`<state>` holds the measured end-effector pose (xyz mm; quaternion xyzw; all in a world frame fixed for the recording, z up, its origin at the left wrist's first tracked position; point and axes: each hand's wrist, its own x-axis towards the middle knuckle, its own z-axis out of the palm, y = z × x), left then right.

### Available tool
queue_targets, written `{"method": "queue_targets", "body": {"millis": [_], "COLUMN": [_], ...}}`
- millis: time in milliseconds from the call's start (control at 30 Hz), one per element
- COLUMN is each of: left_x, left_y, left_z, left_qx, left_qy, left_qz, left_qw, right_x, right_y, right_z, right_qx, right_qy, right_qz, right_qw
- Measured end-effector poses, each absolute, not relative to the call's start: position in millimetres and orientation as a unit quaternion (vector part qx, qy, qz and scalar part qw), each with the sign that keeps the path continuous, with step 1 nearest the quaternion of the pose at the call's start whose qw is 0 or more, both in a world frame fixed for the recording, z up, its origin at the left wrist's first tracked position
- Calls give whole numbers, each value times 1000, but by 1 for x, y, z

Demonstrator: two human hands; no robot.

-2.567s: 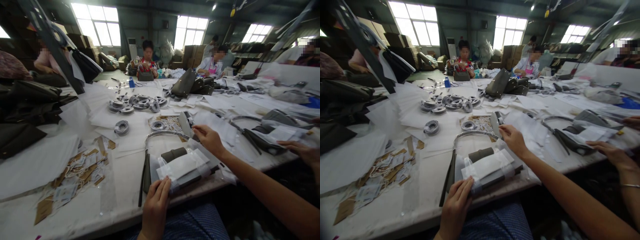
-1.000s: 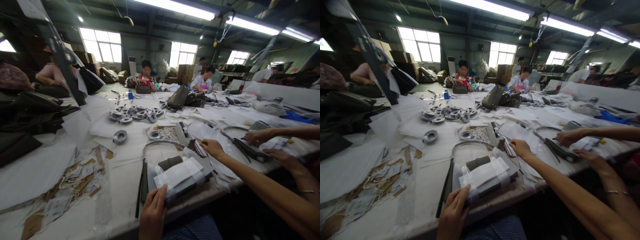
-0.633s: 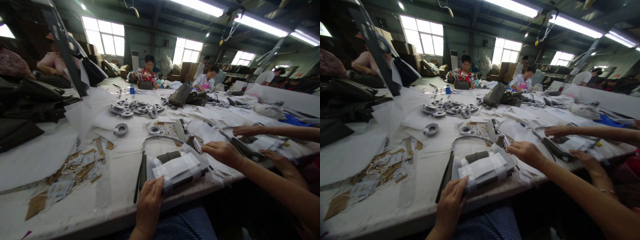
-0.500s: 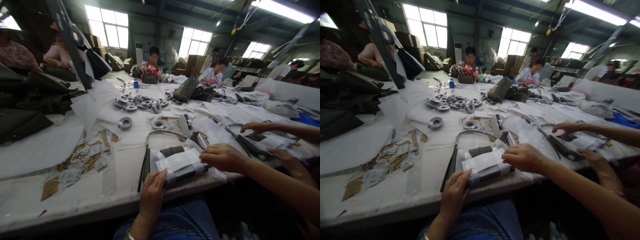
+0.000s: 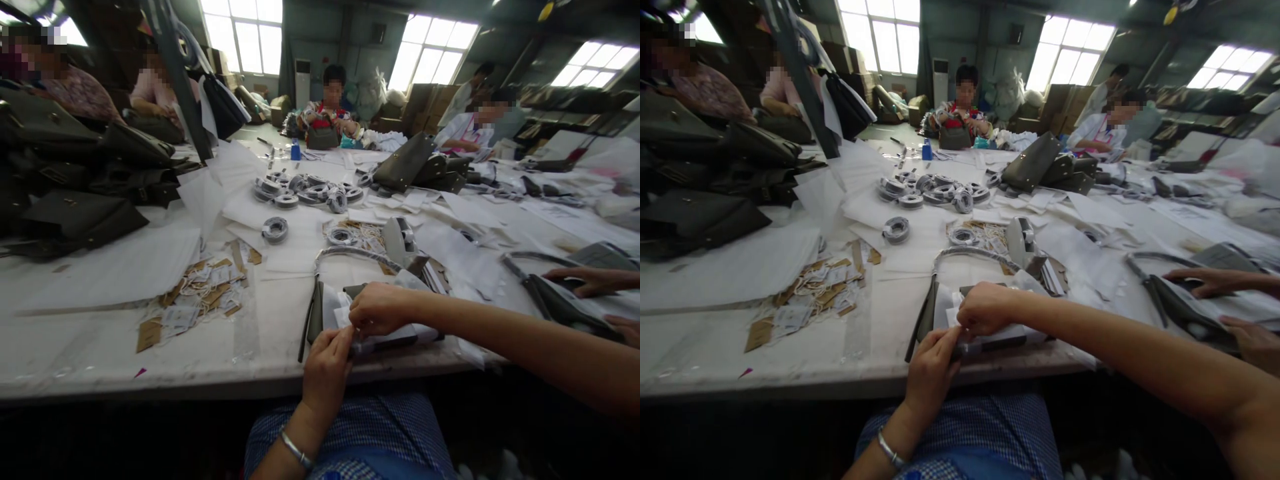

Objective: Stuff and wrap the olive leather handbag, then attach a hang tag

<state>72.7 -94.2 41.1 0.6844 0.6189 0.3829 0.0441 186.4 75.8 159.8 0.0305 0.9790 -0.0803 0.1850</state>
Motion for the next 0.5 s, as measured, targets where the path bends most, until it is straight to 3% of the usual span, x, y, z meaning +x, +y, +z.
{"method": "queue_targets", "body": {"millis": [167, 500], "left_x": [74, 75], "left_y": [-94, -98], "left_z": [38, 22], "left_qx": [689, 716], "left_qy": [606, 581], "left_qz": [397, 382], "left_qw": [8, -58], "right_x": [165, 136], "right_y": [82, 95], "right_z": [155, 156], "right_qx": [27, -22], "right_qy": [962, 943], "right_qz": [-14, -22], "right_qw": [272, 332]}}
